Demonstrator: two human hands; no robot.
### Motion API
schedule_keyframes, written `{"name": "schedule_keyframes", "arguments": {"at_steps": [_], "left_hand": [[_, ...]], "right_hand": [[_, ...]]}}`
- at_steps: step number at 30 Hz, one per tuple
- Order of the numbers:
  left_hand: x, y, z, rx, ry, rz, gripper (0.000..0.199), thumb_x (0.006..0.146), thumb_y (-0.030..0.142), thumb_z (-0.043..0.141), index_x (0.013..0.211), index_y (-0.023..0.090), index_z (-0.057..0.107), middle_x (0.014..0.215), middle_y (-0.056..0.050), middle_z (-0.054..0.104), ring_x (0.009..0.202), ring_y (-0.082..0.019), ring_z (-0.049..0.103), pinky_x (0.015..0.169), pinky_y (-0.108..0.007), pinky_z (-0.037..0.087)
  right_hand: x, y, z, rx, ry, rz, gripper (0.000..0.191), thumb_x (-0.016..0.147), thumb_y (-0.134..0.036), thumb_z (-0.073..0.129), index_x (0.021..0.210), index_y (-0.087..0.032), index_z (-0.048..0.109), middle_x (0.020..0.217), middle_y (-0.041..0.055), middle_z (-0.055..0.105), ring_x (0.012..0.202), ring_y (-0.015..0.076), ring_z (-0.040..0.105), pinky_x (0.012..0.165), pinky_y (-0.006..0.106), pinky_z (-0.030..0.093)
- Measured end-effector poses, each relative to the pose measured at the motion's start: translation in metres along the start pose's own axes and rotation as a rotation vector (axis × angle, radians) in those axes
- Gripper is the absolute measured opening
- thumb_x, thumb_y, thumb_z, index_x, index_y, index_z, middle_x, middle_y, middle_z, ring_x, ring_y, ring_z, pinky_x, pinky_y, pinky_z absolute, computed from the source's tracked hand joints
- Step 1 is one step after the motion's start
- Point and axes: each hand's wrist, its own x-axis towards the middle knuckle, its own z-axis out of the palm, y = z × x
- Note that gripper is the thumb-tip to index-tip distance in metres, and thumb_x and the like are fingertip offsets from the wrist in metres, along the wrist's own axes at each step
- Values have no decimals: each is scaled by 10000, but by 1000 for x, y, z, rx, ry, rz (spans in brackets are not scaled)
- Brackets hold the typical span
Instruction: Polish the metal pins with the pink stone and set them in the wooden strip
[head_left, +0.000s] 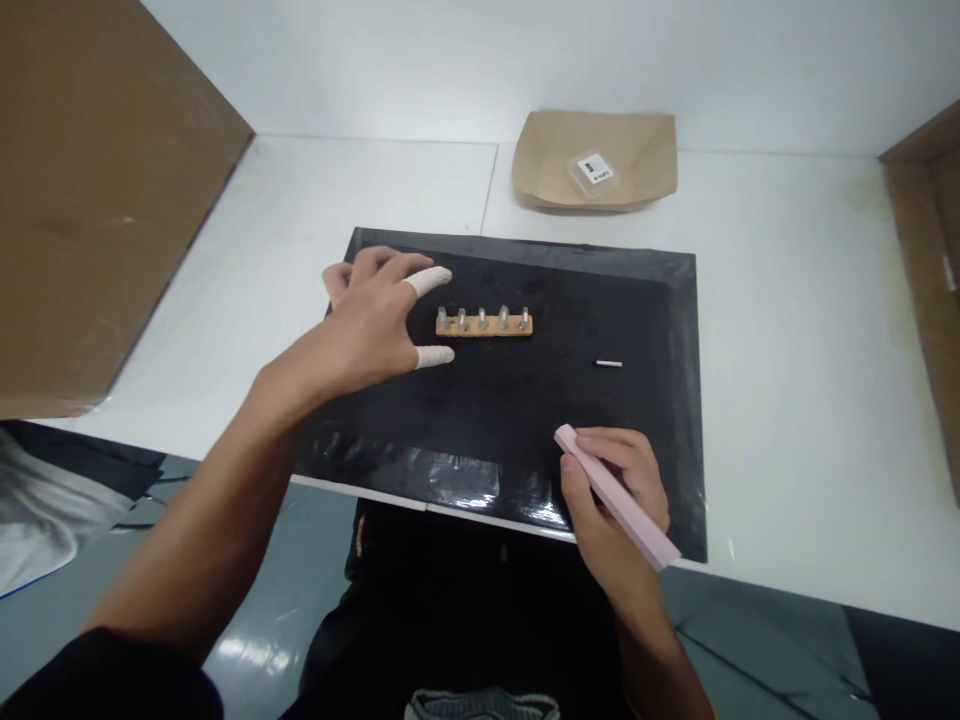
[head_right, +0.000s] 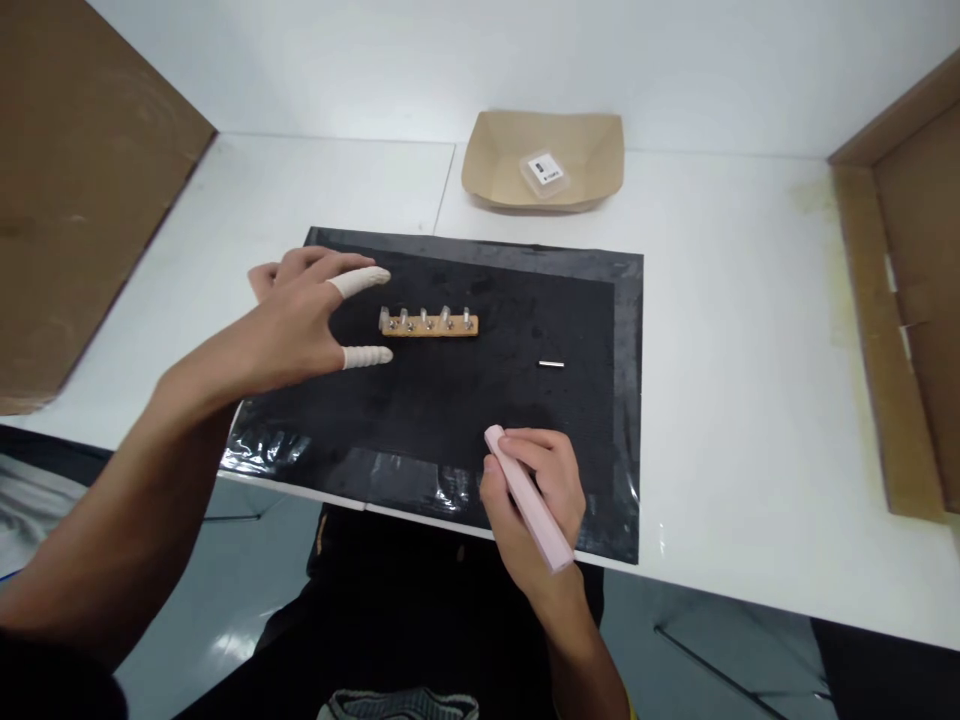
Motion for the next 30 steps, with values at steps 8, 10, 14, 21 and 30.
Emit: {"name": "schedule_keyframes", "arguments": {"at_steps": [8,10,14,21,30], "left_hand": [[-28,-22,21,-236,53,41,630,886,561,816,1432,325,607,1640,-79,532,1539,-401,391,1244,-641,268],[-24,-23,29,-248,72,42,657,854,539,860,1421,316,613,1637,-88,539,1524,-401,404,1243,-637,256],[-8,-25,39,-284,81,65,687,812,507,906,1409,316,623,1627,-88,549,1518,-397,403,1232,-624,261],[0,-31,51,-399,90,109,690,812,479,916,1411,301,624,1615,-96,562,1513,-378,430,1251,-620,277],[-1,-36,59,-406,119,106,861,772,544,920,1503,283,548,1651,-127,499,1514,-417,390,1256,-636,294]], "right_hand": [[-2,6,0,22,15,16,138,959,-152,716,1066,-237,697,1086,19,673,1007,150,690,887,301,596],[-5,8,-1,75,10,74,122,963,-175,722,1060,-247,710,1106,26,669,993,170,702,863,337,605],[-5,13,-7,157,-5,207,75,979,-252,730,1053,-249,722,1127,44,660,886,176,704,735,348,597],[31,13,-19,46,-161,183,123,963,-314,754,1077,-266,747,1068,34,707,864,167,709,730,305,586],[76,-1,1,232,-726,261,213,886,-317,795,1084,-250,755,1057,26,777,851,141,712,719,243,552]]}}
